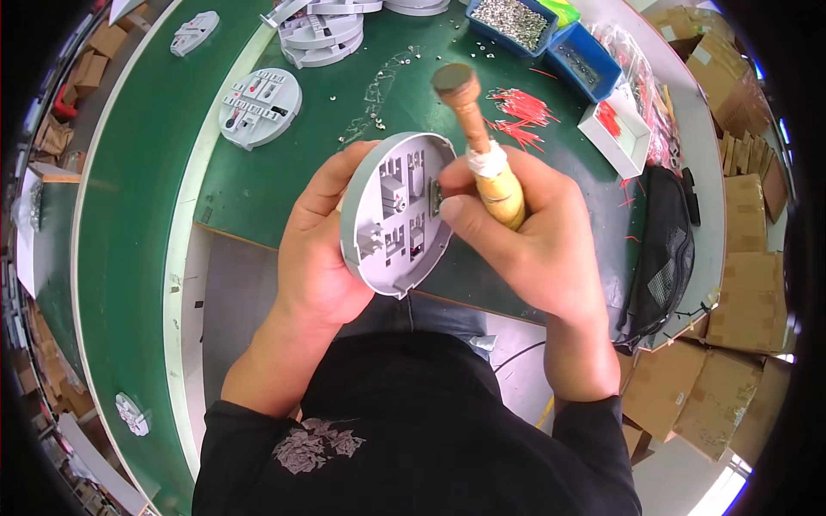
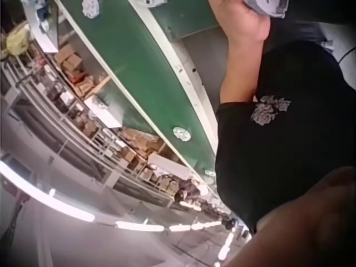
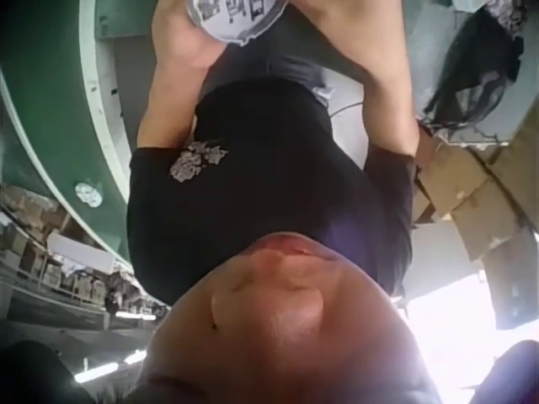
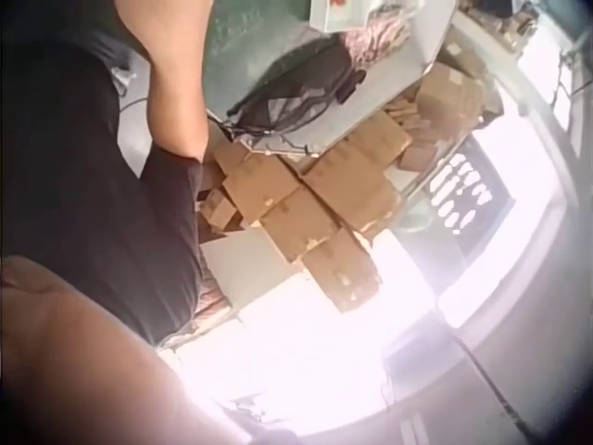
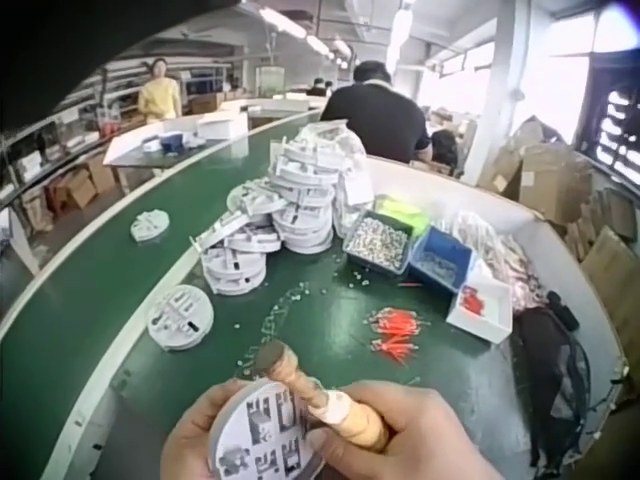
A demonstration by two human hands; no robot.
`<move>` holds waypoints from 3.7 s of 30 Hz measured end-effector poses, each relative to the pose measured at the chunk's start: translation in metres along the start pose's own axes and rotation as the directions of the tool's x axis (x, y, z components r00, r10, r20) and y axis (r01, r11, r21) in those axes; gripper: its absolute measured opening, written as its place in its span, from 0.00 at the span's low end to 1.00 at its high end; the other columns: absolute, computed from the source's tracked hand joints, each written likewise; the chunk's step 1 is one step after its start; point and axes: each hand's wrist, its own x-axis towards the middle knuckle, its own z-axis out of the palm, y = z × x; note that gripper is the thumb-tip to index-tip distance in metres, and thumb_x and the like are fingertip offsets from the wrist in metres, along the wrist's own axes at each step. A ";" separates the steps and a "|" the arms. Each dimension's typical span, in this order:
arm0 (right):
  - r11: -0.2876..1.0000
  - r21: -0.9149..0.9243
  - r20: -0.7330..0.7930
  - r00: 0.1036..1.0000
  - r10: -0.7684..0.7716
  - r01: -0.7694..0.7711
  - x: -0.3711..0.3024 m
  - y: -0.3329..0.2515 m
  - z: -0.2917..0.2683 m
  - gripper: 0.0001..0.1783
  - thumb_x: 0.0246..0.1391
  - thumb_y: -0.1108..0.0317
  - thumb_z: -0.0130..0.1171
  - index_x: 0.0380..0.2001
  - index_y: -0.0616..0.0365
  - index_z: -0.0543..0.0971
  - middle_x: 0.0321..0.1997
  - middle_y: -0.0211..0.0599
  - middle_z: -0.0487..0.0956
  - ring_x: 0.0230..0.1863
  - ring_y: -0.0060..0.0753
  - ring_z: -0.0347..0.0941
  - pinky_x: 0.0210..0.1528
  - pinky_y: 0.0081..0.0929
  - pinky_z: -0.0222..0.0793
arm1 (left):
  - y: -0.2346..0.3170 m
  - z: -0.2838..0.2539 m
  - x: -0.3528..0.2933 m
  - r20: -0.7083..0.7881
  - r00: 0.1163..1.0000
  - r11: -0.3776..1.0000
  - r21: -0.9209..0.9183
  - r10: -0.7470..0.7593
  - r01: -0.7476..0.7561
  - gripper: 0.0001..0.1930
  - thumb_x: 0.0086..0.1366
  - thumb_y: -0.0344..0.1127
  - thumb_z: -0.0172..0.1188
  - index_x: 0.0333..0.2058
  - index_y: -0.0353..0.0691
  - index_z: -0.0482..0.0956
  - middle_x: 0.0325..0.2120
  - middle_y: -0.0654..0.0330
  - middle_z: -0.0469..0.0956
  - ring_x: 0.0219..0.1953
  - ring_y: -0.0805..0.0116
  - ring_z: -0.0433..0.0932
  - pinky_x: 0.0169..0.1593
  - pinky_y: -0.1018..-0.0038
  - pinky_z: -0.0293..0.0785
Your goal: Manually assembling and applying adhesive to small components on circular electronic boards at a workstation.
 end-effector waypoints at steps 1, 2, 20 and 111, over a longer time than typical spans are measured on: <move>0.998 -0.044 0.027 0.999 0.046 -0.045 0.000 -0.004 -0.002 0.13 0.57 0.68 0.70 0.42 0.62 0.80 0.31 0.28 0.79 0.33 0.17 0.73 0.36 0.20 0.70 | 0.003 -0.002 -0.001 -0.010 0.999 0.999 0.019 0.030 -0.030 0.22 0.69 0.21 0.49 0.61 0.37 0.72 0.58 0.47 0.75 0.57 0.59 0.79 0.61 0.61 0.77; 0.992 -0.088 0.052 0.994 0.092 -0.087 0.000 -0.007 -0.005 0.13 0.58 0.69 0.70 0.43 0.62 0.80 0.32 0.25 0.77 0.33 0.15 0.71 0.36 0.18 0.68 | 0.006 -0.002 -0.004 -0.015 0.999 0.999 0.029 0.037 -0.037 0.22 0.69 0.21 0.49 0.61 0.37 0.72 0.58 0.47 0.75 0.57 0.59 0.79 0.61 0.61 0.77; 0.764 -0.594 -0.136 0.968 0.213 -0.252 0.012 0.051 -0.084 0.11 0.53 0.69 0.67 0.35 0.65 0.79 0.27 0.44 0.76 0.28 0.31 0.70 0.35 0.32 0.68 | 0.371 -0.266 -0.029 0.196 0.688 -0.716 0.218 0.698 0.664 0.24 0.67 0.38 0.59 0.61 0.48 0.75 0.50 0.45 0.80 0.52 0.44 0.78 0.57 0.52 0.72; 0.829 -0.346 -0.192 0.832 -0.520 0.439 0.027 0.052 -0.056 0.12 0.47 0.82 0.73 0.34 0.60 0.80 0.38 0.40 0.82 0.39 0.32 0.78 0.44 0.27 0.74 | -0.019 0.050 0.092 0.581 0.756 0.017 0.789 0.303 -0.614 0.24 0.47 0.20 0.72 0.46 0.35 0.78 0.39 0.58 0.79 0.37 0.65 0.78 0.40 0.71 0.76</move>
